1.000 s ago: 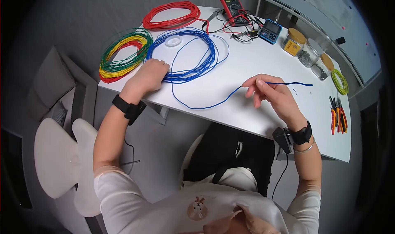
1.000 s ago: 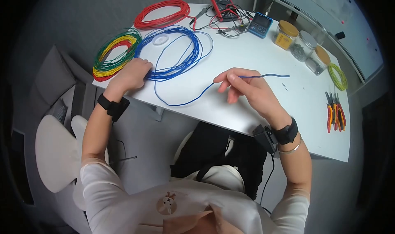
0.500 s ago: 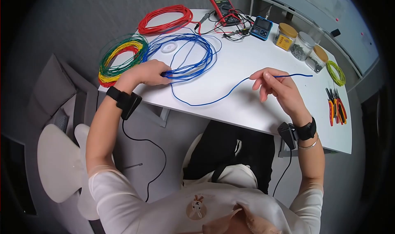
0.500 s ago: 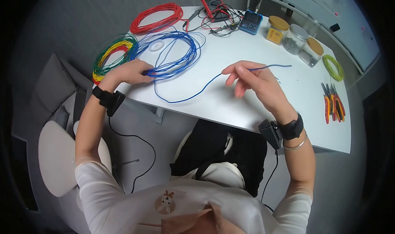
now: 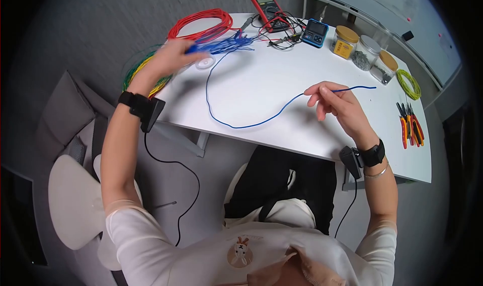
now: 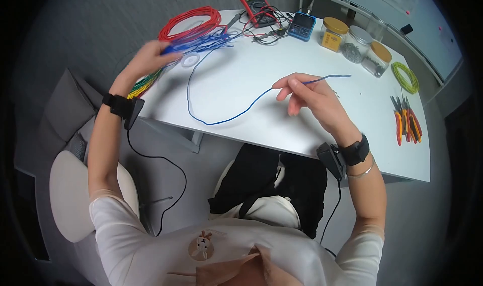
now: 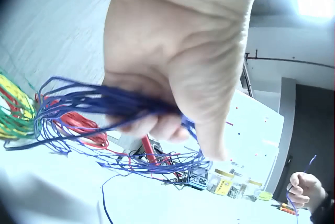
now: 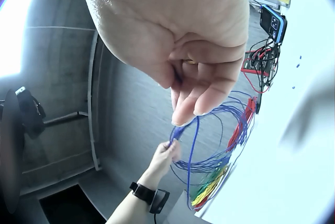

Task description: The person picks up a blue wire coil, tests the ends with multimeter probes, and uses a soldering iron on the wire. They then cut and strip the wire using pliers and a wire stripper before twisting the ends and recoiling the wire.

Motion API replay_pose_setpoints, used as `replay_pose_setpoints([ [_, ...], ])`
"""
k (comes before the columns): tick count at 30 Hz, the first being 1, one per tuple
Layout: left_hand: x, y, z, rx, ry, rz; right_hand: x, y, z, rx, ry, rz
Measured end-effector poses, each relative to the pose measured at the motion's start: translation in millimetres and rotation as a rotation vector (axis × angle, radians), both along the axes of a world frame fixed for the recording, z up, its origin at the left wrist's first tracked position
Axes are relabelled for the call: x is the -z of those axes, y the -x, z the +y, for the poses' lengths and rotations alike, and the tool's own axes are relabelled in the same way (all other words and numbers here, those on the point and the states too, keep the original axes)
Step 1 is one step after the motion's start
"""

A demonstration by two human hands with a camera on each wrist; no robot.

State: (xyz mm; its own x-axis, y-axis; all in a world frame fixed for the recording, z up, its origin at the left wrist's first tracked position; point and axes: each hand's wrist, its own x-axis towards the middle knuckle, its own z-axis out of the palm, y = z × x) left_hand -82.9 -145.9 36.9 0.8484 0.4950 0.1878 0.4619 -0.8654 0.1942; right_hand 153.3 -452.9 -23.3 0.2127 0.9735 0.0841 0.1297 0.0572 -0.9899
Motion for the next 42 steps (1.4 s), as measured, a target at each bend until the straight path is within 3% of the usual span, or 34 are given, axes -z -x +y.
replay_pose_setpoints([
  [3, -31.4, -14.2, -2.4, -0.095, -0.224, -0.21, 4.5, 0.5, 0.5, -0.004, 0.018, 0.006],
  [10, -82.7, -33.2, 11.7, 0.182, -0.721, -0.447, 7.9, -1.0, -7.9, 0.013, 0.01, 0.006],
  [11, -94.8, -35.1, 8.9, 0.156, -0.668, -0.468, 7.2, -1.8, -9.7, 0.017, -0.001, -0.003],
  [13, -122.3, -37.7, -0.7, 0.106, -0.558, -0.508, 3.1, -3.9, -15.8, 0.025, -0.021, -0.02],
  [17, -145.9, -48.3, -32.6, 0.159, 0.353, -0.814, -11.7, -18.1, -43.6, 0.088, -0.093, -0.155],
  [21, -140.3, -66.6, -27.9, 0.306, 0.843, -0.831, -25.6, -43.5, -91.9, 0.296, -0.16, -0.207],
  [22, -133.0, -77.5, -9.7, 0.529, 1.03, -0.725, -29.4, -49.7, -105.4, 0.361, -0.2, -0.199],
  [25, -95.3, -112.6, -59.5, 0.537, 1.18, -0.914, -36.7, -76.6, -150.6, 0.521, -0.354, -0.191],
  [27, -74.5, -132.1, -61.8, 0.588, 1.383, -0.875, -49.4, -89.0, -187.7, 0.67, -0.382, -0.253],
  [29, -41.4, -156.1, -73.6, 0.623, 1.67, -0.856, -56.5, -110.1, -238.0, 1.02, -0.562, -0.298],
  [31, -18.9, -169.4, -74.5, 0.618, 1.746, -0.814, -60.8, -120.2, -274.5, 1.156, -0.675, -0.296],
  [34, 15.1, -186.4, -79.4, 0.567, 1.885, -0.739, -66.9, -121.3, -319.0, 1.188, -0.813, -0.396],
  [35, 26.0, -190.7, -81.1, 0.561, 1.935, -0.722, -73.3, -106.9, -316.8, 1.273, -0.84, -0.426],
  [42, 68.9, -208.6, -86.5, 0.647, 2.262, -0.652, -94.0, -78.4, -323.2, 1.223, -0.929, -0.5],
])
